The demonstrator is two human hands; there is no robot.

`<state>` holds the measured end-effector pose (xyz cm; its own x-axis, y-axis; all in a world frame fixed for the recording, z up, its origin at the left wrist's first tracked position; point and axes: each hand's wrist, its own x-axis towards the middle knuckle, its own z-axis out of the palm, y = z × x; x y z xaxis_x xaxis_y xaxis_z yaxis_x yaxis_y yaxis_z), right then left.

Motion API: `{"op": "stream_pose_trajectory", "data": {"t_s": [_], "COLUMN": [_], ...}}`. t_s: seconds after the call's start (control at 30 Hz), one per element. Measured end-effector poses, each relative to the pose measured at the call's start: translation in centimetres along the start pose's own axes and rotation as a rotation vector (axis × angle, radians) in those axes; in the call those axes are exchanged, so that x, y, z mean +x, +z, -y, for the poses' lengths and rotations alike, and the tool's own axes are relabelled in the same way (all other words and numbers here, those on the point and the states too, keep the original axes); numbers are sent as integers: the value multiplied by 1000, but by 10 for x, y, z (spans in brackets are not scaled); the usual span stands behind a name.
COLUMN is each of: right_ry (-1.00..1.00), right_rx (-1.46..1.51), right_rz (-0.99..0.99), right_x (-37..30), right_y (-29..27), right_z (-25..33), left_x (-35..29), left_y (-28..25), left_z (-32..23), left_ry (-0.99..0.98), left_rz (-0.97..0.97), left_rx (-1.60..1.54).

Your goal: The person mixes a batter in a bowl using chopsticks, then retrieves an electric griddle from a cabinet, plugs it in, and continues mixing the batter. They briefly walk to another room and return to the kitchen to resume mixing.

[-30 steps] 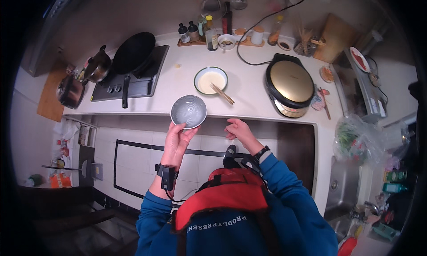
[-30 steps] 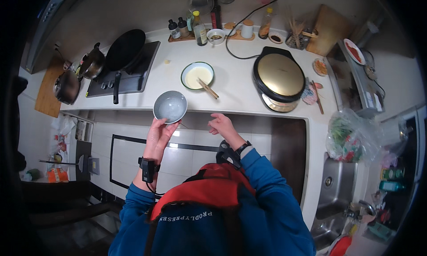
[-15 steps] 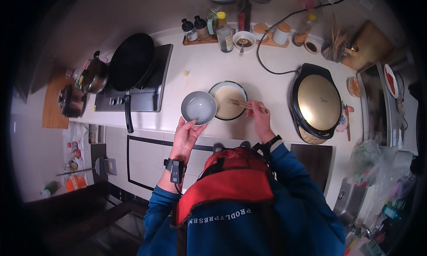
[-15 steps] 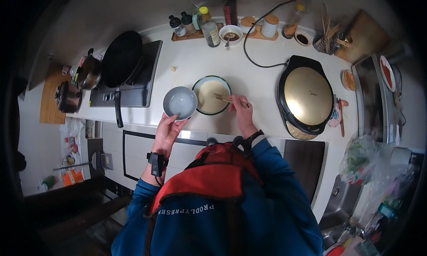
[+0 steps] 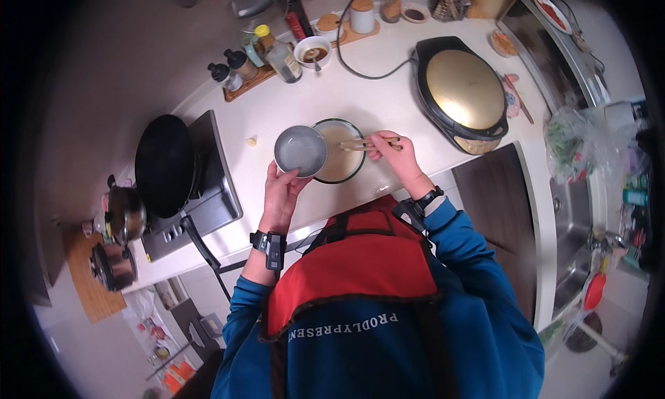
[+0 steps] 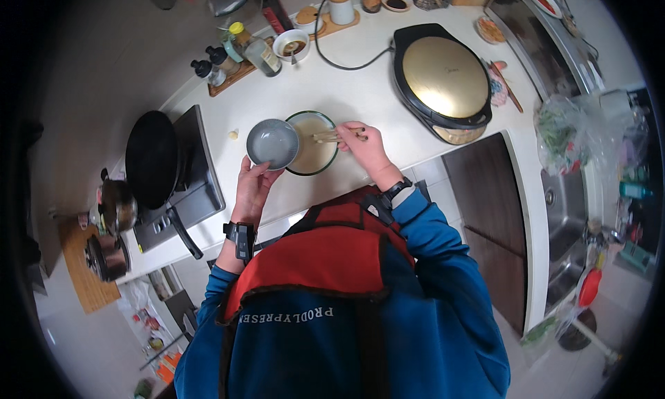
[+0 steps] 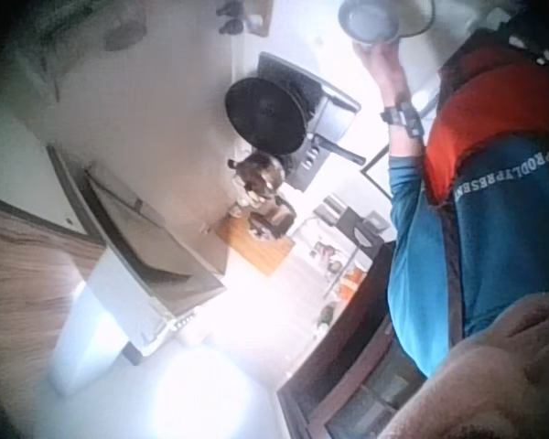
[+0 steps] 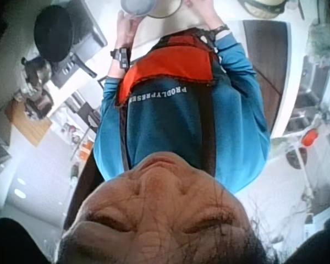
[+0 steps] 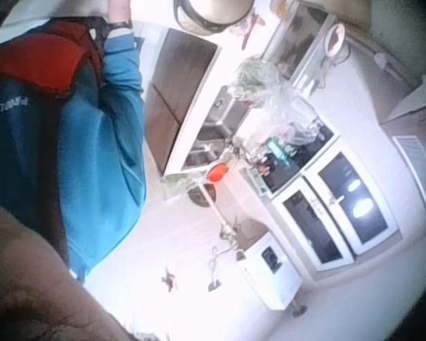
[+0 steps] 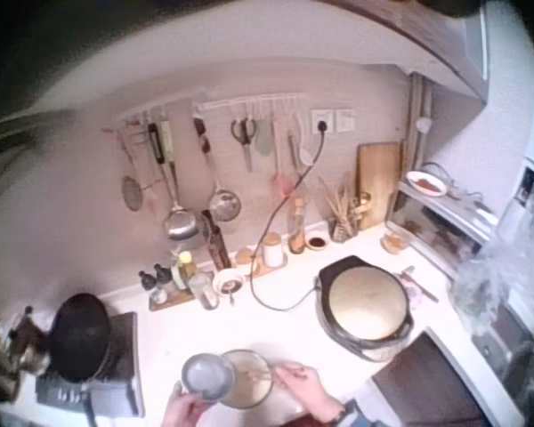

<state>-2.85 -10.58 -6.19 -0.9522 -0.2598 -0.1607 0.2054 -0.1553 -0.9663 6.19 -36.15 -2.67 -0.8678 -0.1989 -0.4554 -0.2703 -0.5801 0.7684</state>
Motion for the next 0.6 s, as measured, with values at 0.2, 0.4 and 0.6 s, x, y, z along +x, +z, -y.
{"op": "stream_pose_trajectory", "data": {"t_s": [0.2,0.4,0.6], "right_ry": [19,-34,-127], "right_rx": [1,36,-91], "right_rz": [-107,-160,-39], "right_x": [-22,-32,-18], "right_y": [7,11,12], "right_z": [-11,0,28], "left_x": [21,25,21], "left_y": [-8,-10,-21], "left_z": [-2,-4,-11], "left_ry": [25,71,0], "left_rz": [14,-12,46], "left_rx": [146,198,-44]}}
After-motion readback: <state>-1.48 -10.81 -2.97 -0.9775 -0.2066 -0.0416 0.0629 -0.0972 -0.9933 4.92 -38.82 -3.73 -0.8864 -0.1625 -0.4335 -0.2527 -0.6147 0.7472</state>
